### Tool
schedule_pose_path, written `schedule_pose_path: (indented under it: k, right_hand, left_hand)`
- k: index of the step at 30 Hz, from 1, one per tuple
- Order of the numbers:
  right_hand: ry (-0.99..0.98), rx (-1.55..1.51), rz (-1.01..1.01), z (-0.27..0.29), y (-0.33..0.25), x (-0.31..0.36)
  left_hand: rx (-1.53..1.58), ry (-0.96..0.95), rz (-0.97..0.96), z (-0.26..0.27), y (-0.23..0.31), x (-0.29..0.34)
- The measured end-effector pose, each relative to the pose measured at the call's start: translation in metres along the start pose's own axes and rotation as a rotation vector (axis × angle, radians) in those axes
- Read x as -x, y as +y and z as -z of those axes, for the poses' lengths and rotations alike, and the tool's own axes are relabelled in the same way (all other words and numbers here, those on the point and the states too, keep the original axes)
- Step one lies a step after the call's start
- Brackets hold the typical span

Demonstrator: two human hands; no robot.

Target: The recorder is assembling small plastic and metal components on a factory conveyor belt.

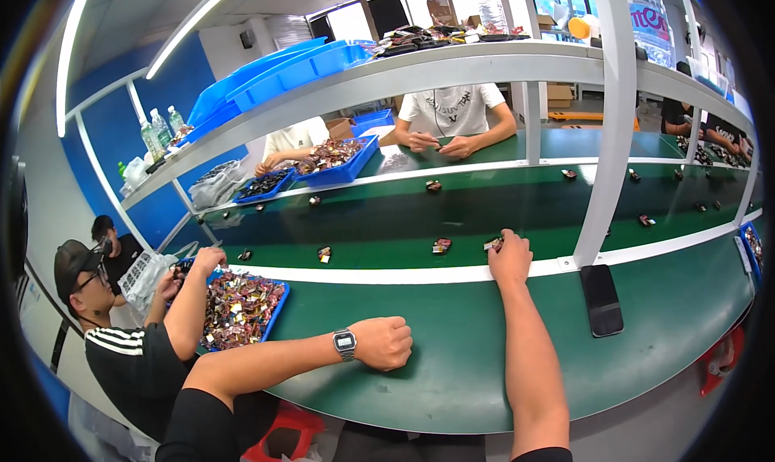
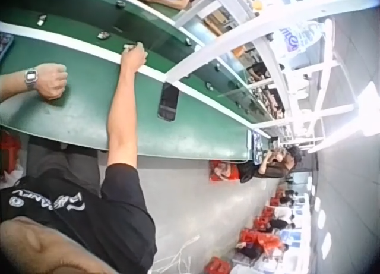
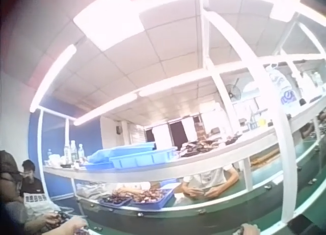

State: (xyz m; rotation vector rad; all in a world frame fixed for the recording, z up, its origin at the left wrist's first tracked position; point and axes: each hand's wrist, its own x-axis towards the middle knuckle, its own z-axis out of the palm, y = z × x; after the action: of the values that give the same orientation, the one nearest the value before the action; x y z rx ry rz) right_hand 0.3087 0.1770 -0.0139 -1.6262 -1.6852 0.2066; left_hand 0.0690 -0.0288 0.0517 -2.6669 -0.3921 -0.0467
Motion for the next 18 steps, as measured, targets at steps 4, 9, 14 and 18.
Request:
schedule_pose_path:
  k: [4, 9, 14, 18]
  right_hand:
    - [0.047, -0.063, -0.017, 0.004, -0.003, 0.000]
    - [0.095, -0.155, 0.044, 0.003, -0.004, -0.001]
    - [0.120, -0.217, 0.073, 0.000, -0.006, 0.001]
    - [0.151, -0.301, 0.101, 0.004, -0.012, 0.001]
  left_hand:
    - [-0.083, 0.010, -0.093, 0.021, 0.006, 0.001]
    - [-0.062, 0.102, -0.172, 0.045, 0.017, -0.006]
    - [-0.046, 0.161, -0.180, 0.046, 0.025, -0.005]
    - [-0.041, 0.197, -0.148, 0.031, 0.019, -0.003]
